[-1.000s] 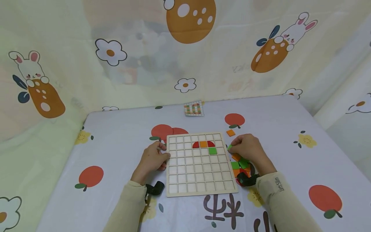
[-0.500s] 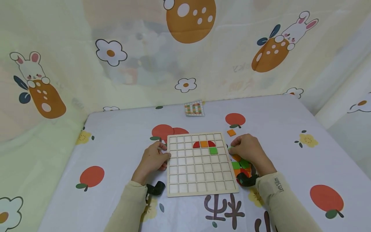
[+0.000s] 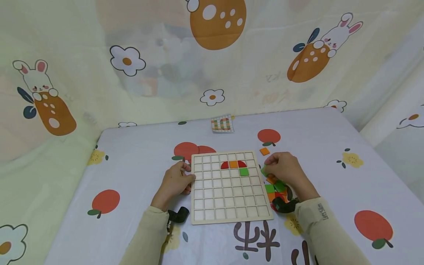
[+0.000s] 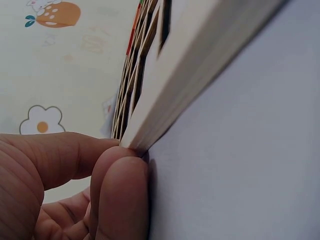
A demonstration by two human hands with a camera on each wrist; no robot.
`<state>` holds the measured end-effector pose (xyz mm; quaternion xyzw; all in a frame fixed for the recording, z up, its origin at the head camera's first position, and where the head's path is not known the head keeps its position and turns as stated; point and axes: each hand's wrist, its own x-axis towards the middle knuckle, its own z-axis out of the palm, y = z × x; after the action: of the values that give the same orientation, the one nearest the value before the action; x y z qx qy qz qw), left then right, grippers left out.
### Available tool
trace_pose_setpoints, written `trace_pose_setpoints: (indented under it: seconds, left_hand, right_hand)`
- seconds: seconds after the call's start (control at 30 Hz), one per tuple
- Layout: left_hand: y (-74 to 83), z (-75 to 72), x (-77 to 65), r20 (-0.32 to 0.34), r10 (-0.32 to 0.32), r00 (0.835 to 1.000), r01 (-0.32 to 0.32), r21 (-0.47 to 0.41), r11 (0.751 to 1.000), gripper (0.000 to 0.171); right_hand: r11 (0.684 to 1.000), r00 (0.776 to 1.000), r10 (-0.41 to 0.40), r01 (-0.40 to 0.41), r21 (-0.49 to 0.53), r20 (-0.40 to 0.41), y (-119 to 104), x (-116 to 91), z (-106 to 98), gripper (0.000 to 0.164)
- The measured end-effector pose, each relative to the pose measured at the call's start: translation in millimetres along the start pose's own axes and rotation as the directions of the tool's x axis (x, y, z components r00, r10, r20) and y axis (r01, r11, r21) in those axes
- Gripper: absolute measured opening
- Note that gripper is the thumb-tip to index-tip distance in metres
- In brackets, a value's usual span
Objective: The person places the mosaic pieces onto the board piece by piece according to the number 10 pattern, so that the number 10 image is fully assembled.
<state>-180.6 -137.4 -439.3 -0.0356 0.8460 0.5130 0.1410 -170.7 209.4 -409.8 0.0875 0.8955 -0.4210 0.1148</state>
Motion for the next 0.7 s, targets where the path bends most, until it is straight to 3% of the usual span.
trace_pose_setpoints:
  seconds: [0.27,0.47,0.7]
  left_hand:
    - [1.4,1.0,0.5,-0.004,-0.013,1.000,0.013,0.003,1.000,0.022]
    - [1.1,1.1,1.3,-0.008,-0.020,1.000,0.020,0.021,1.000,0.022]
    - [-1.3,0.4,2.0,-0.010,-0.017,1.000,0.017,0.018,1.000,0.022]
  right_hand:
    - [0.995,1.000,-0.017,0.015,0.096,0.014,-5.1,1.2,-0.2,0.024]
    - [0.970,0.996,-0.025,0.003,0.244,0.087,-11.4,3.6,8.3,0.030]
    - [0.948,0.985,-0.045,-0.010,0.318,0.167,-20.8,7.8,21.2,0.030]
